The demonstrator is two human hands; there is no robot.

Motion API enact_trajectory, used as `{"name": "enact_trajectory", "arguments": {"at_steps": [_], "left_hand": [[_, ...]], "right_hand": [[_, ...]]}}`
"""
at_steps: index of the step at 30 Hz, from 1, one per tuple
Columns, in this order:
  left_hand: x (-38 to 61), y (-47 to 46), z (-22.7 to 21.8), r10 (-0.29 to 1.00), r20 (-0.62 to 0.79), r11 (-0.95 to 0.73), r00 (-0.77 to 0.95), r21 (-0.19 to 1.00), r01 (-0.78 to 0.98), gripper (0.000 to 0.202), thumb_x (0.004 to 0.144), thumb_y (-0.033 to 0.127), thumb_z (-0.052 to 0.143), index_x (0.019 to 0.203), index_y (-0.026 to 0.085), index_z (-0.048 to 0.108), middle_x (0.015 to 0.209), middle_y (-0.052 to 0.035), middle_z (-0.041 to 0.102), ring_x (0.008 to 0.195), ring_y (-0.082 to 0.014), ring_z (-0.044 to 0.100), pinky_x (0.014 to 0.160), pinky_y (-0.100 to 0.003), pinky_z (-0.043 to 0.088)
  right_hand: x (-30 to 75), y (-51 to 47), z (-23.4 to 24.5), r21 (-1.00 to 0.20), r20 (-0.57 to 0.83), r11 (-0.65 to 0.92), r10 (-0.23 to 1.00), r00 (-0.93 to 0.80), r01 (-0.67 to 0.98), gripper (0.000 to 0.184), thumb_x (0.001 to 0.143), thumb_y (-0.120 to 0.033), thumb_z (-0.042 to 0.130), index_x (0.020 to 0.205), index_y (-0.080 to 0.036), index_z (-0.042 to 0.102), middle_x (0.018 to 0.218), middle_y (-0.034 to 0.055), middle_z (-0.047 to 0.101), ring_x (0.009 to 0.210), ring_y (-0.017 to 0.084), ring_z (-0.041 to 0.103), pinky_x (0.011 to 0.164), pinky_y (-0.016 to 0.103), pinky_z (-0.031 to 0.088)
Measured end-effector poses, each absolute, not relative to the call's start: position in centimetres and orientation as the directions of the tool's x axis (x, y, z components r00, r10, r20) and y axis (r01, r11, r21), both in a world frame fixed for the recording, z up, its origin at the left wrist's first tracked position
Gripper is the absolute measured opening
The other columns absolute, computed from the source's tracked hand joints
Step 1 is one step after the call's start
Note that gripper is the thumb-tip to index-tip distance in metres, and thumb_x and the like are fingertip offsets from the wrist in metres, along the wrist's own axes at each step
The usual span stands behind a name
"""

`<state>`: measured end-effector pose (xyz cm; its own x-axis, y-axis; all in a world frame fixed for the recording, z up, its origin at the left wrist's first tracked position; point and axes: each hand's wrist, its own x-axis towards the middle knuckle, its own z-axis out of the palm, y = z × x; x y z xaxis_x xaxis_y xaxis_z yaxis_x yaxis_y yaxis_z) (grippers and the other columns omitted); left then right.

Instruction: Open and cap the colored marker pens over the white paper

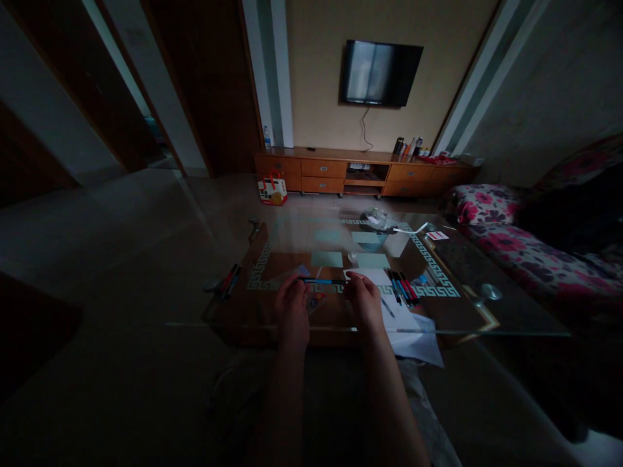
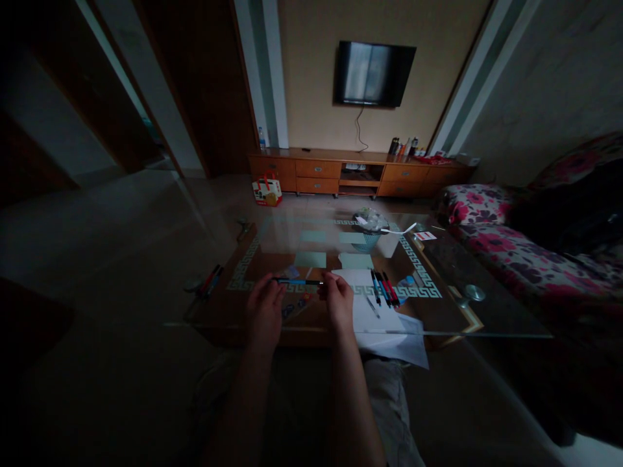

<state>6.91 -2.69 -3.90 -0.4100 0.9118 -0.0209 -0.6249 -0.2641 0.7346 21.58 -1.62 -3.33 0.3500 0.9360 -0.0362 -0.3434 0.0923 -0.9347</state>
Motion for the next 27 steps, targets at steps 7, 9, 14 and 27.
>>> {"name": "enact_trajectory", "arguments": {"at_steps": [7, 9, 14, 27], "left_hand": [[7.9, -1.6, -4.8, 0.893, -0.058, -0.269, -0.446, 0.726, -0.633, 0.036, 0.074, 0.030, 0.078, 0.107, 0.020, 0.066, 0.106, -0.0053, 0.068, 0.095, -0.0150, 0.066, 0.090, -0.032, 0.051], [8.4, -1.5, -4.9, 0.897, -0.078, -0.252, -0.435, 0.718, -0.648, 0.035, 0.074, 0.030, 0.078, 0.106, 0.020, 0.066, 0.104, -0.0051, 0.069, 0.094, -0.0144, 0.067, 0.091, -0.032, 0.051], [9.7, -1.6, -4.5, 0.958, -0.067, -0.145, -0.278, 0.723, -0.675, 0.031, 0.075, 0.031, 0.078, 0.101, 0.017, 0.067, 0.103, -0.0068, 0.070, 0.094, -0.0162, 0.068, 0.094, -0.035, 0.049], [9.7, -2.1, -4.3, 0.982, -0.021, -0.118, -0.187, 0.706, -0.698, 0.033, 0.080, 0.032, 0.074, 0.107, 0.017, 0.066, 0.104, -0.0081, 0.069, 0.092, -0.0154, 0.067, 0.087, -0.028, 0.051]], "right_hand": [[21.8, -1.5, -4.8, -0.954, -0.020, 0.093, 0.928, 0.371, -0.285, 0.035, 0.073, -0.046, 0.072, 0.091, -0.016, 0.069, 0.072, 0.0002, 0.065, 0.059, 0.011, 0.056, 0.054, 0.022, 0.043], [21.7, -1.4, -5.2, -0.957, -0.007, 0.109, 0.918, 0.397, -0.270, 0.036, 0.074, -0.047, 0.071, 0.090, -0.015, 0.069, 0.071, 0.0007, 0.065, 0.059, 0.011, 0.055, 0.055, 0.022, 0.043], [20.6, -1.4, -5.0, -0.960, 0.011, 0.123, 0.914, 0.405, -0.251, 0.039, 0.075, -0.053, 0.068, 0.086, -0.016, 0.066, 0.070, 0.0012, 0.064, 0.058, 0.012, 0.053, 0.053, 0.023, 0.041], [18.3, -2.5, -3.4, -0.981, 0.175, 0.132, 0.913, 0.368, 0.141, 0.051, 0.087, -0.062, 0.049, 0.059, -0.020, 0.053, 0.052, -0.0020, 0.051, 0.053, 0.013, 0.044, 0.053, 0.024, 0.034]]}}
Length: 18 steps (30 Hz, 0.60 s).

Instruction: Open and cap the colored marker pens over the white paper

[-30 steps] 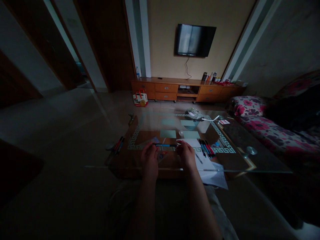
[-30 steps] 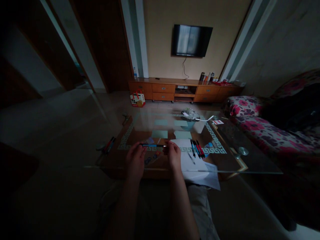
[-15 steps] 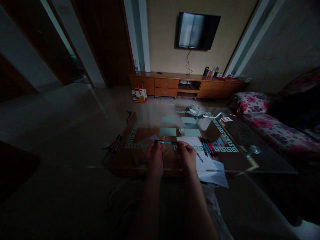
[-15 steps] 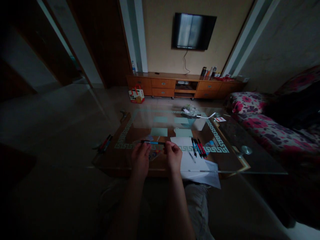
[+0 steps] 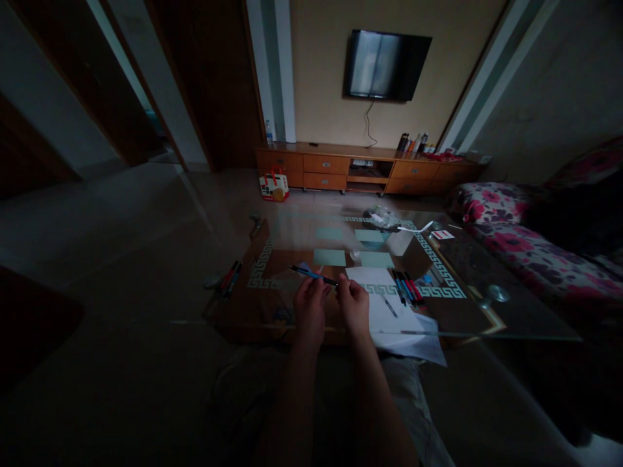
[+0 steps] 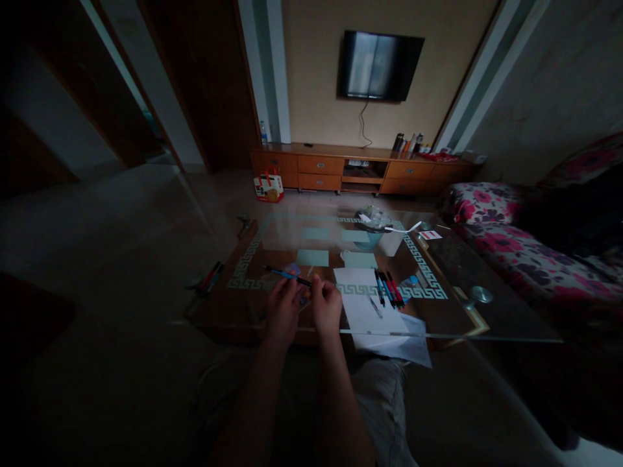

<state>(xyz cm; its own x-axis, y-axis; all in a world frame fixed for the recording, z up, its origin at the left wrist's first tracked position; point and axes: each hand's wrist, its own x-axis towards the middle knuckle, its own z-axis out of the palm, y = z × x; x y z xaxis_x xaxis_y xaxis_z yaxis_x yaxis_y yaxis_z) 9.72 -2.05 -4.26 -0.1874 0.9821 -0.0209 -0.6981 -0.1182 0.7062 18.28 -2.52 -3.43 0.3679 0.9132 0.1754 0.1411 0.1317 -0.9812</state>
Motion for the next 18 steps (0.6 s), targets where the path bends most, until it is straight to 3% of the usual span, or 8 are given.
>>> {"name": "enact_trajectory", "arguments": {"at_steps": [7, 18], "left_hand": [[9.67, -2.27, -4.21, 0.987, -0.030, -0.105, -0.160, 0.632, -0.767, 0.033, 0.079, 0.033, 0.075, 0.106, 0.016, 0.064, 0.107, -0.0097, 0.069, 0.101, -0.0208, 0.068, 0.093, -0.035, 0.051], [9.84, -1.81, -4.24, 0.979, -0.057, -0.120, -0.194, 0.608, -0.785, 0.030, 0.078, 0.029, 0.077, 0.101, 0.015, 0.065, 0.104, -0.0104, 0.071, 0.100, -0.0209, 0.068, 0.095, -0.037, 0.051]], "right_hand": [[18.20, -2.44, -3.55, -0.988, 0.124, 0.080, 0.923, 0.363, 0.133, 0.056, 0.090, -0.064, 0.041, 0.056, -0.020, 0.049, 0.052, -0.0016, 0.048, 0.053, 0.014, 0.043, 0.052, 0.025, 0.032], [17.83, -1.63, -4.25, -0.996, 0.087, 0.086, 0.946, 0.312, 0.018, 0.050, 0.087, -0.058, 0.052, 0.055, -0.020, 0.046, 0.050, -0.0044, 0.039, 0.050, 0.011, 0.033, 0.049, 0.024, 0.027]]}}
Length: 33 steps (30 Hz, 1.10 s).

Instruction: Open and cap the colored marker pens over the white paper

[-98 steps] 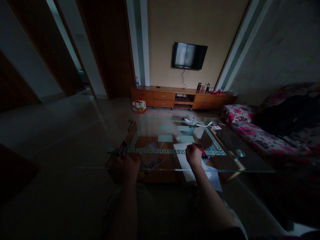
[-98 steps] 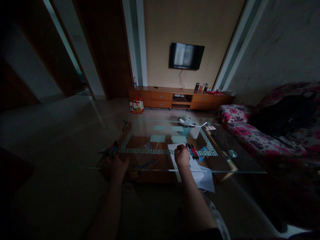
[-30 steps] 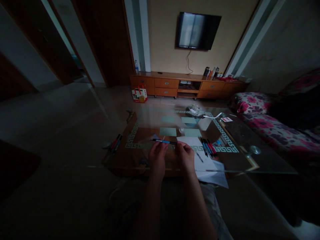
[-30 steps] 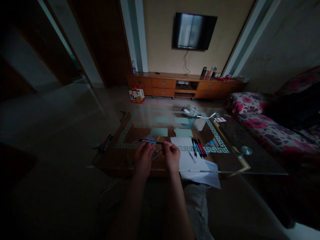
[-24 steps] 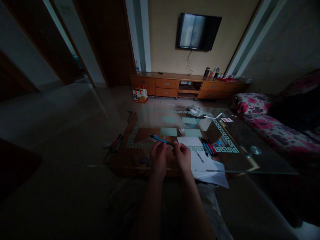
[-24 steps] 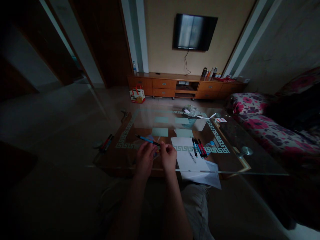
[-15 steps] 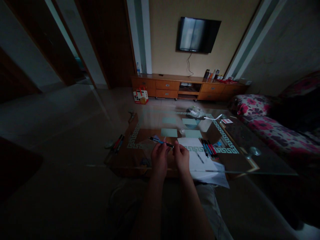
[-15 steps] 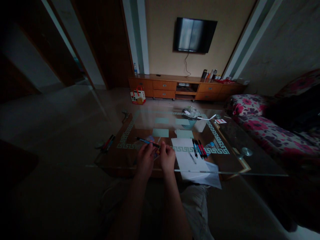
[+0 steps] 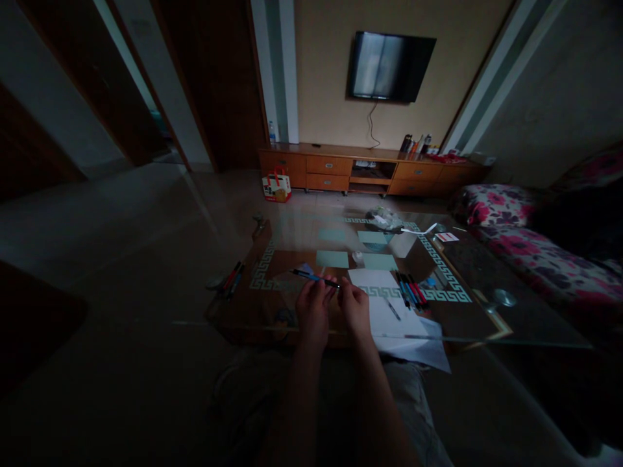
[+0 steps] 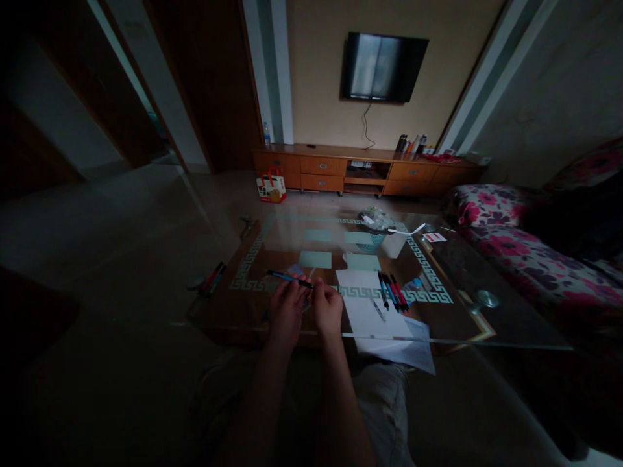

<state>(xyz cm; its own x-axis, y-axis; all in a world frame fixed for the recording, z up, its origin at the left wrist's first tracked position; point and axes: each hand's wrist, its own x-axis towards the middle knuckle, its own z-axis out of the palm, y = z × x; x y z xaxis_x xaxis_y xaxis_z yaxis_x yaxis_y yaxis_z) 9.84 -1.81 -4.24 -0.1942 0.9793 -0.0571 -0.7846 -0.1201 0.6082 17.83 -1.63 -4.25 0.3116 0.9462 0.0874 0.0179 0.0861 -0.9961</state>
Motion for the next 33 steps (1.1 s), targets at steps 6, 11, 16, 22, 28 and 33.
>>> {"name": "enact_trajectory", "arguments": {"at_steps": [6, 11, 16, 22, 28, 33], "left_hand": [[9.6, -1.7, -4.5, 0.970, -0.085, -0.123, -0.227, 0.633, -0.765, 0.031, 0.075, 0.032, 0.079, 0.098, 0.014, 0.067, 0.100, -0.0098, 0.071, 0.094, -0.0191, 0.069, 0.089, -0.033, 0.052], [9.2, -1.8, -4.6, 0.967, -0.091, -0.119, -0.237, 0.660, -0.742, 0.031, 0.074, 0.034, 0.079, 0.093, 0.013, 0.068, 0.096, -0.0097, 0.072, 0.089, -0.0183, 0.069, 0.084, -0.031, 0.053], [9.1, -1.8, -4.6, 0.961, -0.105, -0.122, -0.254, 0.666, -0.736, 0.030, 0.073, 0.035, 0.080, 0.091, 0.013, 0.068, 0.093, -0.0089, 0.072, 0.084, -0.0168, 0.069, 0.081, -0.030, 0.053], [9.2, -1.8, -4.4, 0.952, -0.103, -0.149, -0.289, 0.667, -0.730, 0.030, 0.071, 0.034, 0.081, 0.086, 0.012, 0.067, 0.088, -0.0076, 0.071, 0.078, -0.0156, 0.068, 0.075, -0.028, 0.053], [9.2, -1.6, -4.7, 0.926, -0.161, -0.148, -0.341, 0.675, -0.723, 0.032, 0.066, 0.034, 0.084, 0.081, 0.013, 0.065, 0.079, -0.0036, 0.070, 0.068, -0.0130, 0.066, 0.070, -0.027, 0.053], [9.2, -1.5, -5.0, 0.909, -0.181, -0.162, -0.374, 0.675, -0.719, 0.035, 0.063, 0.034, 0.085, 0.078, 0.014, 0.060, 0.072, -0.0009, 0.067, 0.065, -0.0122, 0.065, 0.069, -0.026, 0.052]], "right_hand": [[17.8, -1.8, -4.0, -0.991, 0.129, 0.113, 0.954, 0.271, 0.072, 0.049, 0.088, -0.056, 0.051, 0.059, -0.018, 0.053, 0.054, -0.0015, 0.049, 0.053, 0.012, 0.041, 0.052, 0.023, 0.031], [17.9, -1.8, -4.3, -0.987, 0.134, 0.105, 0.958, 0.254, 0.123, 0.050, 0.088, -0.057, 0.052, 0.059, -0.017, 0.057, 0.056, 0.0007, 0.055, 0.055, 0.013, 0.046, 0.054, 0.024, 0.034], [18.0, -1.6, -4.7, -0.985, 0.147, 0.121, 0.961, 0.232, 0.122, 0.050, 0.088, -0.058, 0.051, 0.059, -0.017, 0.057, 0.056, 0.0005, 0.055, 0.055, 0.013, 0.047, 0.054, 0.024, 0.034], [18.0, -1.6, -4.3, -0.982, 0.161, 0.134, 0.963, 0.217, 0.135, 0.052, 0.089, -0.059, 0.049, 0.059, -0.017, 0.056, 0.055, 0.0003, 0.054, 0.053, 0.013, 0.046, 0.053, 0.024, 0.034], [17.9, -1.9, -3.9, -0.978, 0.170, 0.140, 0.964, 0.205, 0.154, 0.049, 0.089, -0.056, 0.050, 0.061, -0.016, 0.060, 0.058, 0.0012, 0.057, 0.056, 0.014, 0.049, 0.054, 0.024, 0.036], [17.9, -2.0, -3.5, -0.978, 0.163, 0.131, 0.967, 0.197, 0.165, 0.048, 0.088, -0.055, 0.053, 0.063, -0.015, 0.063, 0.058, 0.0016, 0.059, 0.058, 0.014, 0.051, 0.056, 0.024, 0.038]]}}
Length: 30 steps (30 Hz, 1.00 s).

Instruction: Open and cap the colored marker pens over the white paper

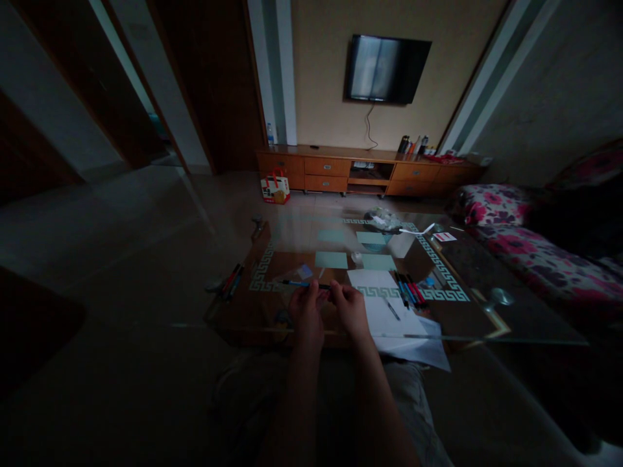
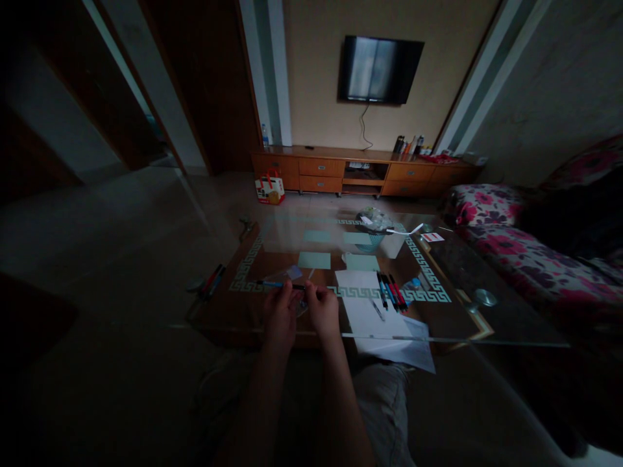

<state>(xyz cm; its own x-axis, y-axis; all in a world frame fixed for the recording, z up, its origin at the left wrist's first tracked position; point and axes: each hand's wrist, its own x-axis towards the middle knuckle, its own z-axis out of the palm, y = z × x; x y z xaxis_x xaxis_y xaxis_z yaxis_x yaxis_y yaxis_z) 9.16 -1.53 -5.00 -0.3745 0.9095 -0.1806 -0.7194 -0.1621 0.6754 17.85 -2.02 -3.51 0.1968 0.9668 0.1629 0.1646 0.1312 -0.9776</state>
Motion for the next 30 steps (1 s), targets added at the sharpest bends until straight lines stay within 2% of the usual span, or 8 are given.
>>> {"name": "enact_trajectory", "arguments": {"at_steps": [12, 20, 25, 30], "left_hand": [[9.17, -1.54, -5.00, 0.908, -0.211, -0.131, -0.361, 0.676, -0.725, 0.035, 0.065, 0.036, 0.085, 0.081, 0.014, 0.063, 0.072, -0.0011, 0.068, 0.066, -0.0127, 0.067, 0.071, -0.027, 0.053], [9.07, -1.45, -5.45, 0.912, -0.189, -0.140, -0.364, 0.690, -0.710, 0.038, 0.067, 0.036, 0.084, 0.093, 0.015, 0.066, 0.082, -0.0020, 0.069, 0.072, -0.0122, 0.067, 0.070, -0.025, 0.053], [9.05, -1.37, -5.44, 0.907, -0.222, -0.114, -0.357, 0.687, -0.718, 0.039, 0.066, 0.035, 0.085, 0.093, 0.015, 0.066, 0.083, -0.0023, 0.069, 0.071, -0.0120, 0.066, 0.070, -0.025, 0.053], [9.22, -1.47, -5.28, 0.919, -0.226, -0.084, -0.324, 0.690, -0.718, 0.036, 0.066, 0.034, 0.085, 0.091, 0.015, 0.067, 0.082, -0.0017, 0.070, 0.073, -0.0122, 0.067, 0.074, -0.026, 0.052]], "right_hand": [[17.80, -2.00, -3.49, -0.982, 0.173, 0.153, 0.965, 0.196, 0.116, 0.045, 0.086, -0.055, 0.055, 0.070, -0.016, 0.069, 0.063, 0.0031, 0.065, 0.060, 0.015, 0.056, 0.059, 0.025, 0.041], [17.85, -1.65, -3.96, -0.992, 0.122, 0.123, 0.975, 0.187, 0.008, 0.039, 0.084, -0.052, 0.059, 0.090, -0.015, 0.072, 0.079, 0.0056, 0.071, 0.068, 0.016, 0.059, 0.059, 0.025, 0.042], [17.81, -1.56, -3.68, -0.988, 0.062, 0.102, 0.949, 0.310, -0.113, 0.040, 0.079, -0.054, 0.063, 0.092, -0.016, 0.067, 0.082, 0.0041, 0.068, 0.065, 0.014, 0.056, 0.055, 0.024, 0.041], [18.19, -1.51, -3.84, -0.979, 0.106, 0.170, 0.899, 0.426, -0.116, 0.037, 0.079, -0.051, 0.063, 0.091, -0.016, 0.065, 0.080, 0.0027, 0.065, 0.066, 0.014, 0.054, 0.061, 0.025, 0.043]]}}
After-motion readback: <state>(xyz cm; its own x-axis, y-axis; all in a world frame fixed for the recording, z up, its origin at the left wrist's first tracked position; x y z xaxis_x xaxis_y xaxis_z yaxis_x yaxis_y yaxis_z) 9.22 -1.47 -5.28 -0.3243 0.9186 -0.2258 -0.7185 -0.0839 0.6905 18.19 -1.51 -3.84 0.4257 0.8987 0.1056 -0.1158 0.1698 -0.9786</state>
